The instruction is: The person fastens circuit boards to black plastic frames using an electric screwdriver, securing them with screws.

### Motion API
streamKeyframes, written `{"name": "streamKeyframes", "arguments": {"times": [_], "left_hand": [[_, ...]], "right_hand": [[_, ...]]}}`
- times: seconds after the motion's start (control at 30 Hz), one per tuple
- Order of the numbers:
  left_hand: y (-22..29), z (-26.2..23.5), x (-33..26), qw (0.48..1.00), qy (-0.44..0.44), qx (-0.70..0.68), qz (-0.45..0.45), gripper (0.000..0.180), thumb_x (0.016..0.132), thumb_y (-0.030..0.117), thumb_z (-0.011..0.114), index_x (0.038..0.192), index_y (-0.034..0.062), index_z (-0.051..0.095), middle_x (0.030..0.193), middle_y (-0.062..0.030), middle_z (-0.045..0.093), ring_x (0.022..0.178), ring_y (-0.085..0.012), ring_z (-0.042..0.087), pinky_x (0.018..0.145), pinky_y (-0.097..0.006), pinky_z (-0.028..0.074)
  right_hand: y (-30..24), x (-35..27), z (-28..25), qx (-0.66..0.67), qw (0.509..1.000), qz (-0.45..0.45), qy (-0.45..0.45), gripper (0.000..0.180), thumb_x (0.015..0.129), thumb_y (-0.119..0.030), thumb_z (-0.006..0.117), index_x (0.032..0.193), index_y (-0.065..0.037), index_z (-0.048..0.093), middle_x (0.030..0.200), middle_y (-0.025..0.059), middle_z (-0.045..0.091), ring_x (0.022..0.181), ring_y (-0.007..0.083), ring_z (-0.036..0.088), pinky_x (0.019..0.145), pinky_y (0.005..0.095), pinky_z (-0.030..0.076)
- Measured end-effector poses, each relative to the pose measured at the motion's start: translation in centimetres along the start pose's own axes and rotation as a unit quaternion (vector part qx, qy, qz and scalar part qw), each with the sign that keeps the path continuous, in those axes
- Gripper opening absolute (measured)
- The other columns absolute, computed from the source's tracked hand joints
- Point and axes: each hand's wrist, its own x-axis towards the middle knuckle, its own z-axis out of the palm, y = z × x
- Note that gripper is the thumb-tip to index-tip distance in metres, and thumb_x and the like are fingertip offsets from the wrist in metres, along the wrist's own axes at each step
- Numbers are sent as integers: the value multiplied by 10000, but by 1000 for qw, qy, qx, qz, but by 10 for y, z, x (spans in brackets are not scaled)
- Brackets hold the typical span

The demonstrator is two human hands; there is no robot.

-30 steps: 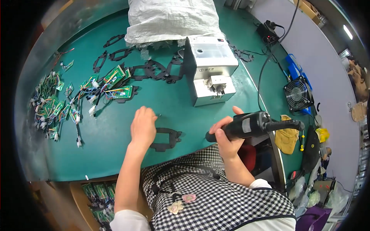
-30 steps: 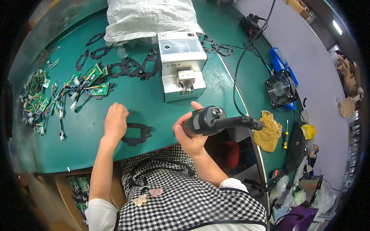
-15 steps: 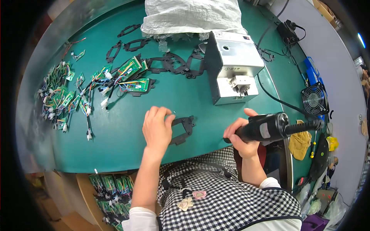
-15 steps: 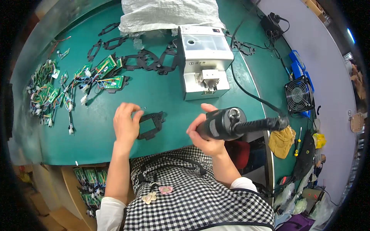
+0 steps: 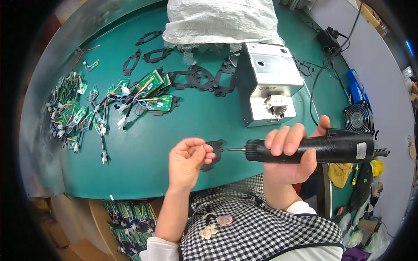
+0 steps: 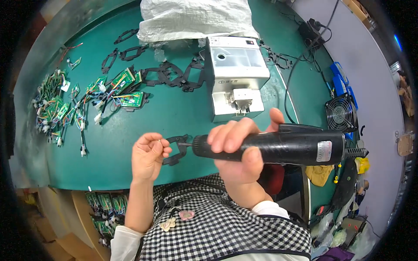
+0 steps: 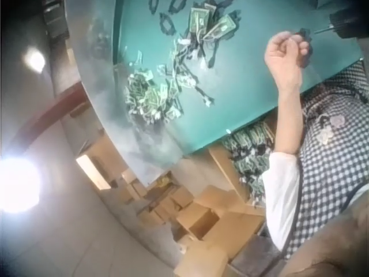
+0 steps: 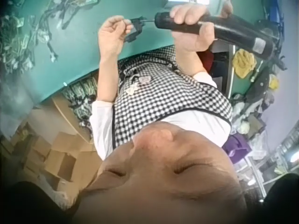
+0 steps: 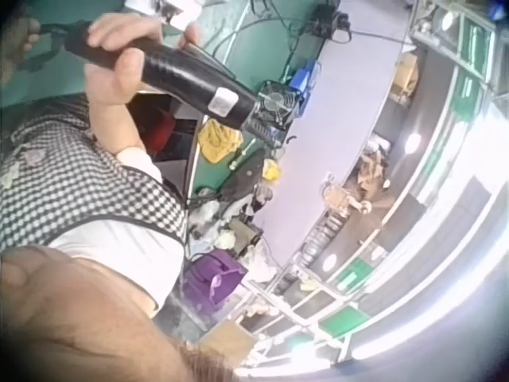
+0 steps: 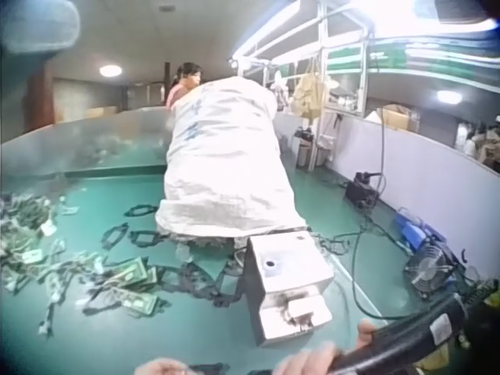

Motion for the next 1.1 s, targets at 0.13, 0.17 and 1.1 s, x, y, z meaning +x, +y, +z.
{"name": "streamKeyframes", "arguments": {"times": [0.13,0.17,1.1], "left_hand": [[-8,-12,-10,973,-43,-225,-26,141,796,62,630,924,19,590,823,-119,637,696,-191,628,608,-272,526],[-8,-15,-12,961,-59,-269,-29,132,802,69,624,922,23,591,821,-114,638,699,-192,629,601,-272,524],[149,-165,94,603,295,698,249,406,677,74,695,1066,112,585,1077,-107,548,1001,-279,506,843,-371,397]], "right_hand": [[10,-9,25,52,997,54,-11,663,849,-282,555,1345,-215,119,745,65,516,631,198,546,642,371,465],[13,-10,30,53,997,56,-14,663,849,-282,555,1345,-215,119,745,65,516,631,198,546,642,371,465],[64,3,66,9,997,58,51,466,878,-241,457,1292,-107,294,703,25,422,577,122,432,573,292,406]]}}
